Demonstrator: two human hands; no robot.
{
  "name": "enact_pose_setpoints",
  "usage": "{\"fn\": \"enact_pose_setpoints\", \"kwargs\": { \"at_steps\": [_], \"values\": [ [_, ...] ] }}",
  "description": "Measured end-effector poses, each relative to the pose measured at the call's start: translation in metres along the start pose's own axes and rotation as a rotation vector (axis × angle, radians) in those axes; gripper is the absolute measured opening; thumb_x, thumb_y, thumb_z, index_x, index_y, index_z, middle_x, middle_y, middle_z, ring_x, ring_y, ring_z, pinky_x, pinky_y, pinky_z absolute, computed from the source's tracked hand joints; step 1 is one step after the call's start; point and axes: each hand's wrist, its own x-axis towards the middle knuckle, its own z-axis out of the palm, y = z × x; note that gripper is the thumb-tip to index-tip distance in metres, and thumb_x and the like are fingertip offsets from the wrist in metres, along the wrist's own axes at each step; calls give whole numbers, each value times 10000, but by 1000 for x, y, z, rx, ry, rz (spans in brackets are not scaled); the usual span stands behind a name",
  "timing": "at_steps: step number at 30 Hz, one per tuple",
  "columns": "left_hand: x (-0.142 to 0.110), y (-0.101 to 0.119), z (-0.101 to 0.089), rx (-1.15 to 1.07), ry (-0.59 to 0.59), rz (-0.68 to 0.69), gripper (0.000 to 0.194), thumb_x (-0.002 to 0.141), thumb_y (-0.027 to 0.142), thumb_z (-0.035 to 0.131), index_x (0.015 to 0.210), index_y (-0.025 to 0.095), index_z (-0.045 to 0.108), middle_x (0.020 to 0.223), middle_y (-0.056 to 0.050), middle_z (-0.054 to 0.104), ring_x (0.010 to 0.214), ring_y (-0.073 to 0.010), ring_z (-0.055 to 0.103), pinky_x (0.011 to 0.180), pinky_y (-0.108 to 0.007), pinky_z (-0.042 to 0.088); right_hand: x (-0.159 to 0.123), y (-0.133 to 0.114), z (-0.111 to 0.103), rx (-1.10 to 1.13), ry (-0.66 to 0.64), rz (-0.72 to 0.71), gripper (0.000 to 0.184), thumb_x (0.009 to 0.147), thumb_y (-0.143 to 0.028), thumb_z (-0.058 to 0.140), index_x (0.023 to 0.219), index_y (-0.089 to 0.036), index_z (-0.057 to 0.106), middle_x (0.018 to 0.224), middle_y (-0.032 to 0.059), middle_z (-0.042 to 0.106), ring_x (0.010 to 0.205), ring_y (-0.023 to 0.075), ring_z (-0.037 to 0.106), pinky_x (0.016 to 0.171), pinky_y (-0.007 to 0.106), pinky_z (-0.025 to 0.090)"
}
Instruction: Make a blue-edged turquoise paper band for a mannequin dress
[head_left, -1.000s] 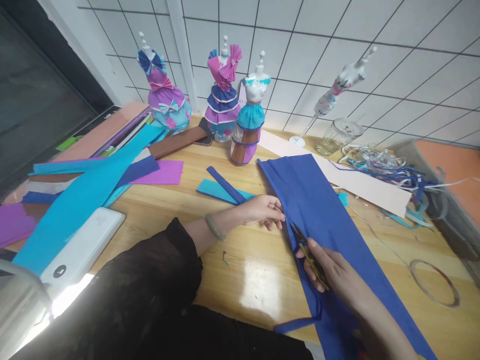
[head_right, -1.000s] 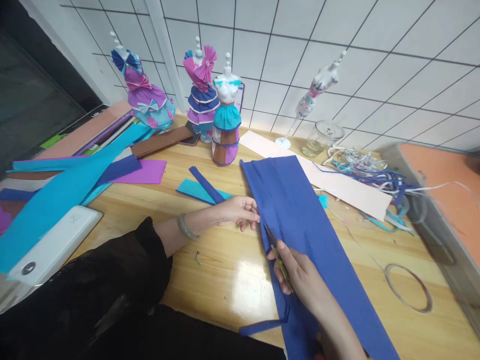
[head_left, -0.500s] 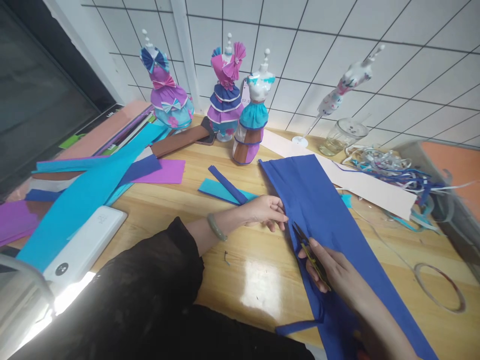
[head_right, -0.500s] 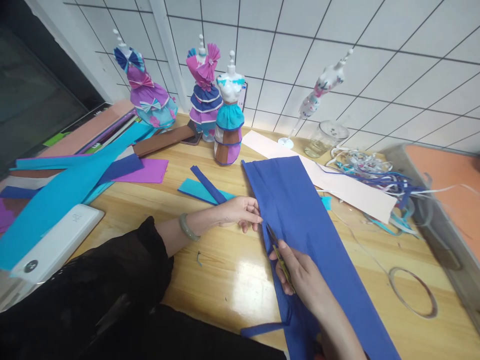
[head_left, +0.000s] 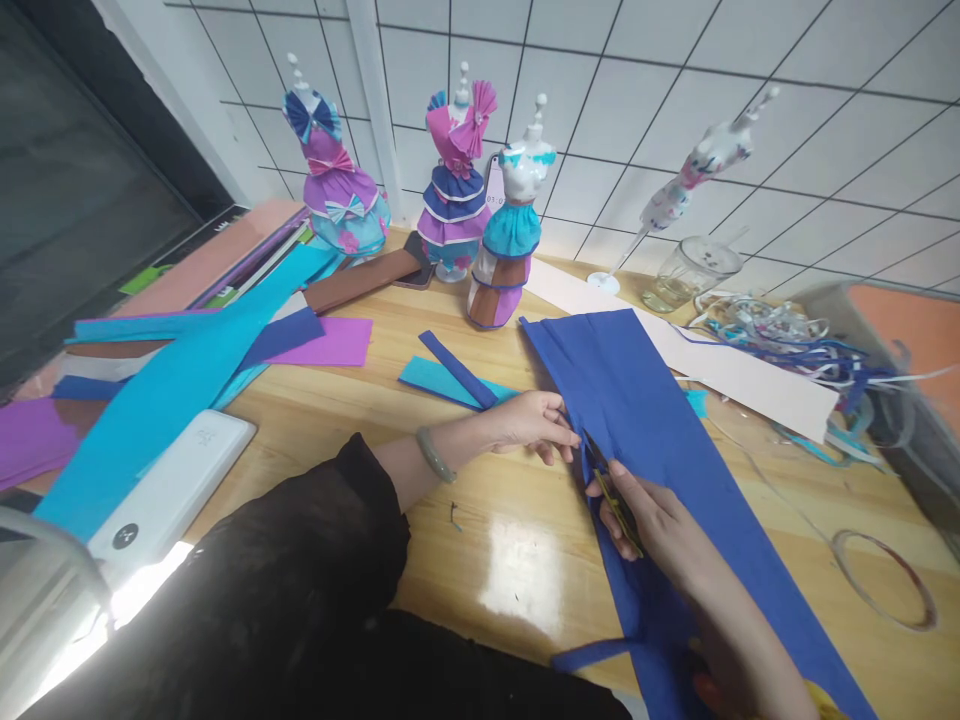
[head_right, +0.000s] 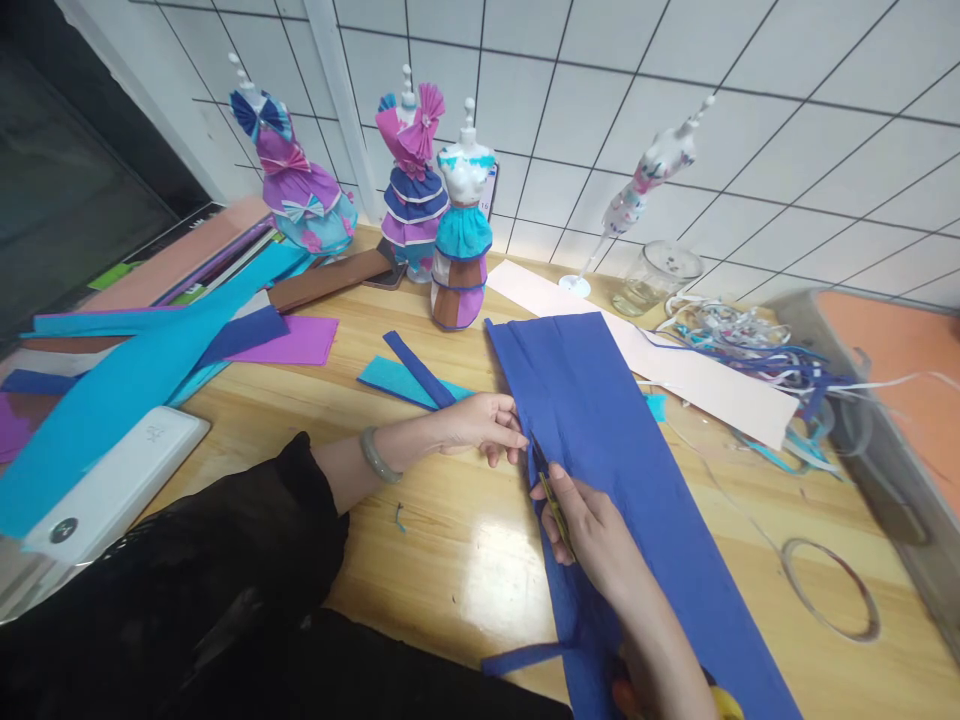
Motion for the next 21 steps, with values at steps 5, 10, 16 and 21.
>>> {"fn": "enact_pose_setpoints", "kwargs": {
  "at_steps": [5, 10, 16, 21],
  "values": [
    [-3, 5, 3, -14, 42, -17, 272, 695, 180, 711, 795, 150, 459, 633, 31, 597, 504, -80, 584, 486, -206, 454, 6, 2, 3, -13, 37, -38, 506, 842, -637, 368, 863, -162, 541, 454, -55, 456, 380, 119, 434, 453, 271, 340],
    [-2, 4, 2, -26, 15, -18, 261, 712, 158, 693, 786, 157, 444, 623, 40, 589, 516, -77, 592, 490, -194, 448, 11, 6, 4, 18, 60, -71, 493, 857, -614, 366, 867, -162, 563, 450, -48, 468, 382, 119, 438, 458, 269, 344],
    [-1, 2, 0, -19, 17, -26, 260, 729, 135, 673, 760, 164, 416, 631, 39, 600, 505, -76, 594, 476, -187, 447, 13, 9, 6, 8, 78, -87, 498, 866, -617, 339, 832, -173, 561, 410, -61, 418, 369, 103, 381, 431, 251, 303],
    [-1, 2, 0, -35, 7, -15, 236, 739, 111, 652, 764, 160, 422, 632, 37, 602, 498, -76, 595, 474, -187, 449, 15, 12, 10, 66, 84, -81, 483, 856, -636, 335, 749, -197, 505, 407, -77, 353, 350, 91, 317, 398, 248, 250]
  ]
}}
